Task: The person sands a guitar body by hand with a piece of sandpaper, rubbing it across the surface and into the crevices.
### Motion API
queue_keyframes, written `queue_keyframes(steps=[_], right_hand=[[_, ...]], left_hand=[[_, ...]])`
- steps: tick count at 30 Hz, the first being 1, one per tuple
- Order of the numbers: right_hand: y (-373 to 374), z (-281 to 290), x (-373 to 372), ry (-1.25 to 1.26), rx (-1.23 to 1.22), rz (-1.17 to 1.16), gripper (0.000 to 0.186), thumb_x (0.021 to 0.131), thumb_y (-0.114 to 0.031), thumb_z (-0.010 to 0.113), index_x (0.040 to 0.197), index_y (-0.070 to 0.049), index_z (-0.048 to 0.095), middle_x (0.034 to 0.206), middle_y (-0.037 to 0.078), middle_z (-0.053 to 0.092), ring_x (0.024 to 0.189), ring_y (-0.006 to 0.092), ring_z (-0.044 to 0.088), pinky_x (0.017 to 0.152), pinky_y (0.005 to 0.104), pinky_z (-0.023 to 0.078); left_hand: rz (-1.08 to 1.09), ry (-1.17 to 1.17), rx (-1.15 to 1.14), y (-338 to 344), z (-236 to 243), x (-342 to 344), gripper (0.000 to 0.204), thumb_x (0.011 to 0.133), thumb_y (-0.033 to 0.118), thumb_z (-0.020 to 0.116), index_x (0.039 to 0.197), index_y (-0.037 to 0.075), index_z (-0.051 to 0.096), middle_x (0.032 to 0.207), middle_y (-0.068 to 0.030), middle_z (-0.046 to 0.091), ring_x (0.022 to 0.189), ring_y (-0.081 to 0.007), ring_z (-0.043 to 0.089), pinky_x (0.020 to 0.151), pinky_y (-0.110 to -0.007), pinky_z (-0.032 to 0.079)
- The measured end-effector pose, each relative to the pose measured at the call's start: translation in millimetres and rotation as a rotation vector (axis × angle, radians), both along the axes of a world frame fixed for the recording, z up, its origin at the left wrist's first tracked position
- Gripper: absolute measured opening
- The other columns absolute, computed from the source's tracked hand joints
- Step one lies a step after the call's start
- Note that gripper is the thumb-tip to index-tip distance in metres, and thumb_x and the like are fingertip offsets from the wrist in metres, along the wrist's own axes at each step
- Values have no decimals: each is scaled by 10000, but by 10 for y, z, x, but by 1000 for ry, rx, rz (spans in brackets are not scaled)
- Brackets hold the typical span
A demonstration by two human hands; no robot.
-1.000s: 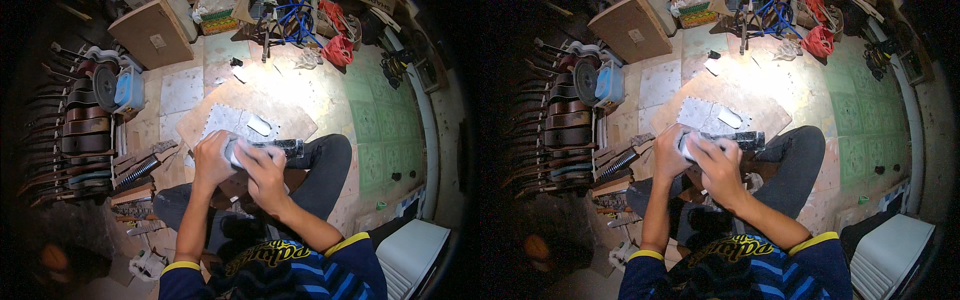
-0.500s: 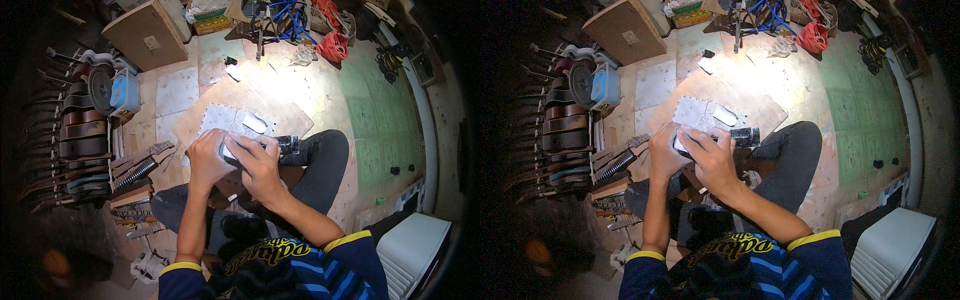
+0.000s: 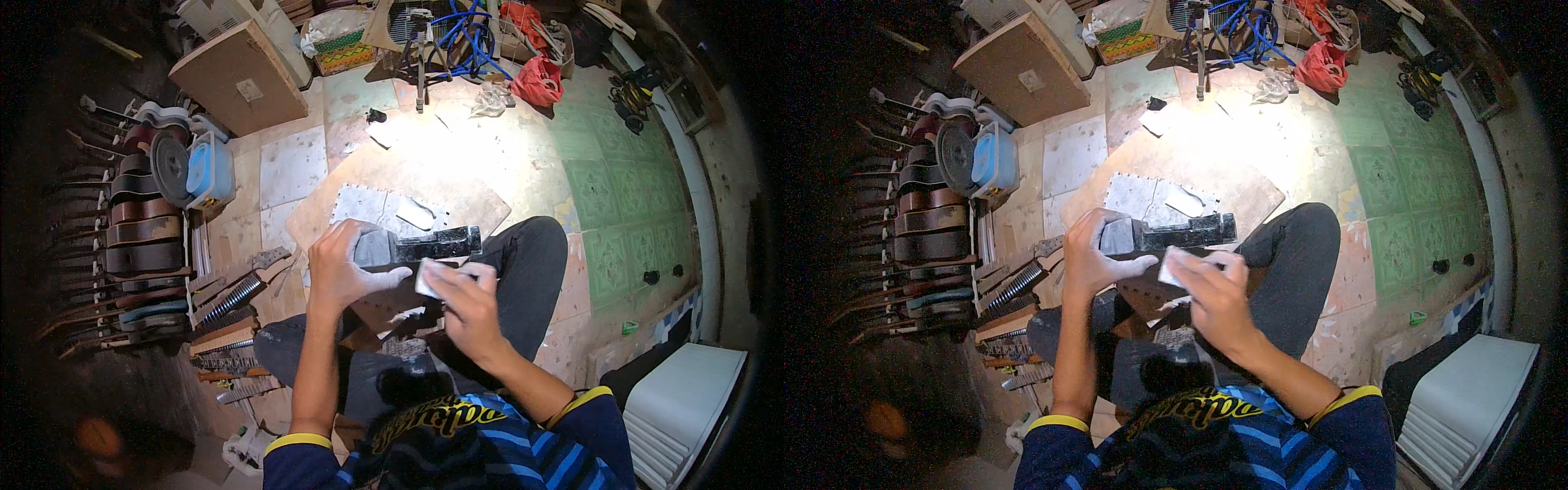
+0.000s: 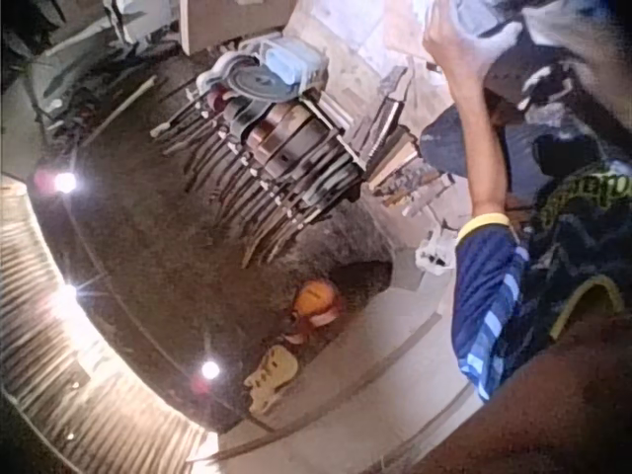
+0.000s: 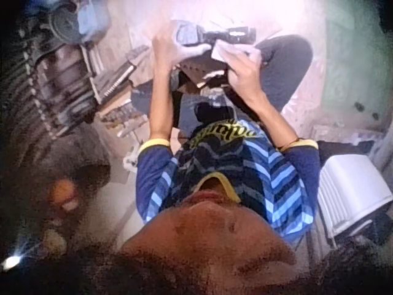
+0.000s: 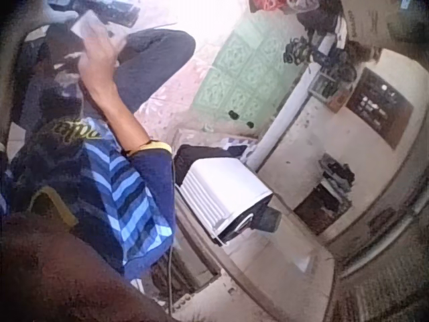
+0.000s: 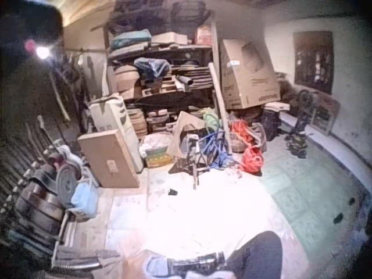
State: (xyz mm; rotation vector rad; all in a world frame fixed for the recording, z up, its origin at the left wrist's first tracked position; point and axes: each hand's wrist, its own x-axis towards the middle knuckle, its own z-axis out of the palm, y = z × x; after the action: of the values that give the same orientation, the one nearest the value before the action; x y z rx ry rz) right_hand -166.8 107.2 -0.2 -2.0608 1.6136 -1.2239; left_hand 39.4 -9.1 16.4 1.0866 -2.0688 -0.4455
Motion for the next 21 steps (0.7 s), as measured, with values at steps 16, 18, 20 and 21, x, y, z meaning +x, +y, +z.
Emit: queue_keyframes(steps=[16, 18, 20, 21], right_hand=[[135, -60, -195, -232, 80, -100, 546, 722, 99, 522, 1206, -16, 748, 1265, 161, 728, 1128, 316, 620, 1039, 399, 407], [138, -62, -186, -243, 74, -99, 555, 721, 118, 538, 1211, -35, 749, 1262, 145, 727, 1115, 319, 607, 1035, 398, 412], [145, -63, -174, -253, 68, -98, 567, 720, 137, 553, 1217, -54, 750, 1259, 129, 726, 1102, 322, 595, 1031, 398, 416], [151, -60, -164, -261, 81, -92, 570, 719, 135, 551, 1219, -54, 749, 1262, 128, 725, 1111, 322, 593, 1034, 399, 415]], left_hand=[[-8, -28, 38, 78, 49, -47, 221, 958, 247, 587, 904, 49, 670, 868, -178, 674, 844, -419, 618, 783, -492, 429], [-22, -39, 31, 80, 62, -29, 228, 967, 242, 570, 909, 46, 672, 879, -183, 676, 851, -419, 621, 790, -497, 427], [-37, -48, 24, 70, 46, 3, 237, 977, 237, 553, 914, 43, 674, 889, -188, 677, 858, -420, 624, 797, -503, 425], [-5, -47, 105, 57, 4, 30, 307, 973, 264, 522, 933, 15, 698, 918, -190, 692, 877, -398, 634, 831, -464, 444]])
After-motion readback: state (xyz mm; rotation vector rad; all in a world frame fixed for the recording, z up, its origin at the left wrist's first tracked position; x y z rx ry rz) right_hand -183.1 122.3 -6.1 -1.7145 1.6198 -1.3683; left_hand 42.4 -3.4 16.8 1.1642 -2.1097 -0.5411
